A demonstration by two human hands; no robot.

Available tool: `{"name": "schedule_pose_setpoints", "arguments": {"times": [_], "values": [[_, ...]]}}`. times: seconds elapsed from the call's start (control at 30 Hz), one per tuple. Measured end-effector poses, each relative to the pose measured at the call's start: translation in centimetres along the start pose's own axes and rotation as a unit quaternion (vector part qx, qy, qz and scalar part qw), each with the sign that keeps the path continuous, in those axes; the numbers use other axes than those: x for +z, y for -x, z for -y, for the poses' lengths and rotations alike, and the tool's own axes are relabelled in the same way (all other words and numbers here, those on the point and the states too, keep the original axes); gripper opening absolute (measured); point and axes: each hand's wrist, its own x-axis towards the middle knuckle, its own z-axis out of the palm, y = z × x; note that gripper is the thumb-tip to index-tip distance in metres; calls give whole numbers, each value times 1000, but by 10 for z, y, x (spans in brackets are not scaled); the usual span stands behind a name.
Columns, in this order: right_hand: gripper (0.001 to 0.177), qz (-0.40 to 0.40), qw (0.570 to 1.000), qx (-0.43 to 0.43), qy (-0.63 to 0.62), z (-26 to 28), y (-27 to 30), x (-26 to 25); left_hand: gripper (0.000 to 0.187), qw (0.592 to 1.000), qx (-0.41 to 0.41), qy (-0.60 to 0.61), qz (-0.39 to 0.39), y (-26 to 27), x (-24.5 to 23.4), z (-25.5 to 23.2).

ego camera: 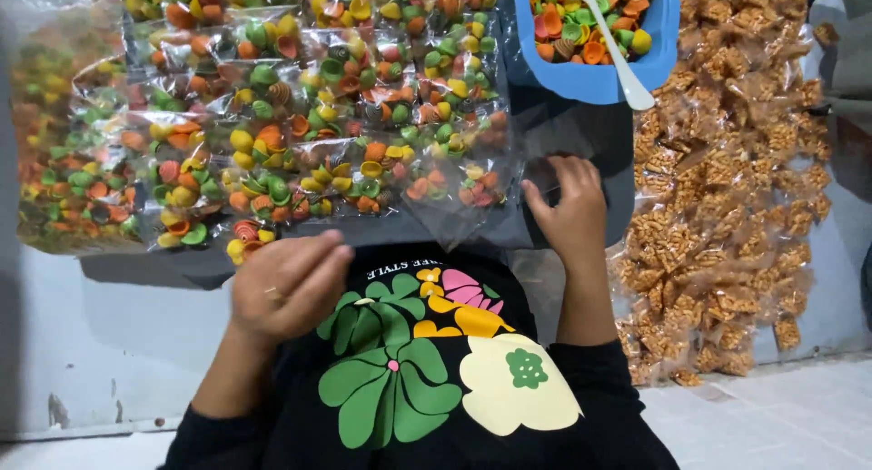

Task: A person is manually packaging colorful snacks into small plastic bags using a spoon.

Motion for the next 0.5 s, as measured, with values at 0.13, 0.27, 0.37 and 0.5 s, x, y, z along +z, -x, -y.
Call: {"name": "schedule_pose_setpoints", "arguments": {"times": [0.13,0.27,0.37,0.5], "values": [[28,-8,999,21,27,13,-1,6,16,1000,-22,10,4,-20,27,-15],[10,-57,998,-4,4,14,-2,7,21,998,-32,38,48,-26,50,-26],[15,-61,998,-14,-6,17,-4,0,28,990,-81,84,75,-25,65,-28],[36,-50,996,-6,-73,46,-17,-17,35,983,-113,113,94,-24,79,-28]]}}
